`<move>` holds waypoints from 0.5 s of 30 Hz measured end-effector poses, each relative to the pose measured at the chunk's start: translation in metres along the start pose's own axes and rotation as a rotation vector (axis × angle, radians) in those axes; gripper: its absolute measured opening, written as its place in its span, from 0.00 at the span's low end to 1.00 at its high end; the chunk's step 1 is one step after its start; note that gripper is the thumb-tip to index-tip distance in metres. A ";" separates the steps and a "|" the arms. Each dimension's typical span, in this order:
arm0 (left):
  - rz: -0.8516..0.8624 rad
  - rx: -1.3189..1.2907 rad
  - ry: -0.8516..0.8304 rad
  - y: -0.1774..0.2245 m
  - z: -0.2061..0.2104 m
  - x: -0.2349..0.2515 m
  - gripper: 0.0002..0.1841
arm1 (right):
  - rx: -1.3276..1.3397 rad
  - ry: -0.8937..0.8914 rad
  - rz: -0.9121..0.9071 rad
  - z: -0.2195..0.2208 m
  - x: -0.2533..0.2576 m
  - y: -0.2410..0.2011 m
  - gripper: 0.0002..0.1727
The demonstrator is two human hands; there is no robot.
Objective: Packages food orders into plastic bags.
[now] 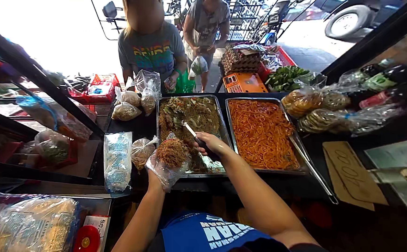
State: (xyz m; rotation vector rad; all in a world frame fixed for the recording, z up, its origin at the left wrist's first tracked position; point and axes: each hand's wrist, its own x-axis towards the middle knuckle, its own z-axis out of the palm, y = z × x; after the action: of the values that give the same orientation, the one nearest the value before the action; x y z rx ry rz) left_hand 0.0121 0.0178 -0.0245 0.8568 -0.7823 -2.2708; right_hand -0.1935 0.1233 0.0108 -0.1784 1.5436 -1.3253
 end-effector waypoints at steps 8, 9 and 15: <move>-0.002 0.074 0.005 -0.002 0.001 0.002 0.21 | -0.401 0.119 -0.097 0.005 -0.033 -0.002 0.25; -0.014 0.081 -0.004 -0.001 0.003 0.000 0.22 | -0.507 0.129 -0.106 0.008 -0.027 -0.002 0.26; 0.018 -0.007 -0.026 0.012 0.004 -0.015 0.21 | -0.926 -0.029 -0.168 0.019 0.000 0.020 0.29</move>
State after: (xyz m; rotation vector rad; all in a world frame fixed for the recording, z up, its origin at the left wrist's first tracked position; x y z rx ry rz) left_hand 0.0224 0.0214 -0.0084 0.8150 -0.7904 -2.2719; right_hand -0.1695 0.1186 -0.0024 -0.9104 2.0469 -0.6247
